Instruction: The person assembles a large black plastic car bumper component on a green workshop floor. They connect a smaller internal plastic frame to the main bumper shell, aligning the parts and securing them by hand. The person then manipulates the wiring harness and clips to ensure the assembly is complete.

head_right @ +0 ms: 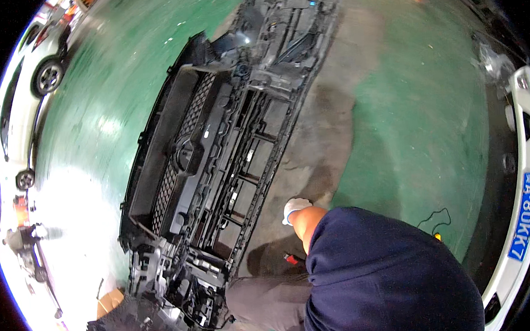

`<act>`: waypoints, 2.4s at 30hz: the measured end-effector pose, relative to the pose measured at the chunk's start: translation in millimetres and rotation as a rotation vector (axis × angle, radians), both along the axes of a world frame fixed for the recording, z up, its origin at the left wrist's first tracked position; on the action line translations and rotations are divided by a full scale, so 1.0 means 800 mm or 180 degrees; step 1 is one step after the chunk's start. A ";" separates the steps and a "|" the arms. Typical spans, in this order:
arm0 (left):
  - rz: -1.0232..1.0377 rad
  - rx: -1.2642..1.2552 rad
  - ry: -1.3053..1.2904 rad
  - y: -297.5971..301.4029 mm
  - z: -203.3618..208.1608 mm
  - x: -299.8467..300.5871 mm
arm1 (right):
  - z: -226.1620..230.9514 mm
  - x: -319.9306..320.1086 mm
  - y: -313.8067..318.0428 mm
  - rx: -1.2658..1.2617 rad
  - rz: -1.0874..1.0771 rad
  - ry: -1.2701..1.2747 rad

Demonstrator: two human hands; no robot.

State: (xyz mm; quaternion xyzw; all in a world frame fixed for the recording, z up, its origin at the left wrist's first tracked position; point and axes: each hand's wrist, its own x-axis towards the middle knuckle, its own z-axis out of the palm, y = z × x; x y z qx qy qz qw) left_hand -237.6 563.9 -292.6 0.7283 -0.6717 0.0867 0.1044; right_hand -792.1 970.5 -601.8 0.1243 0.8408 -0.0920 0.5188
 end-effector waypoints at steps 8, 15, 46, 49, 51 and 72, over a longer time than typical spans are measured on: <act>-0.0999 0.0474 0.0959 -0.112 0.060 -0.004 | 0.005 0.018 -0.031 -0.0037 0.1261 0.0117; -0.1028 0.0320 0.1510 -0.133 0.053 -0.029 | -0.041 0.023 -0.014 -0.0025 0.1065 0.0425; -0.1711 0.2071 0.2491 -0.261 -0.075 -0.086 | 0.075 -0.006 -0.582 -0.3294 -0.1408 0.0285; -0.1760 0.1811 0.2592 -0.258 -0.082 -0.081 | 0.074 0.000 -0.576 -0.3654 -0.1418 0.0268; -0.1546 0.2002 0.2745 -0.255 -0.072 -0.079 | 0.088 0.009 -0.578 -0.3805 -0.1397 0.0335; -0.1402 0.2158 0.3035 -0.201 -0.047 -0.134 | 0.089 0.052 -0.502 -0.3827 -0.1492 0.1477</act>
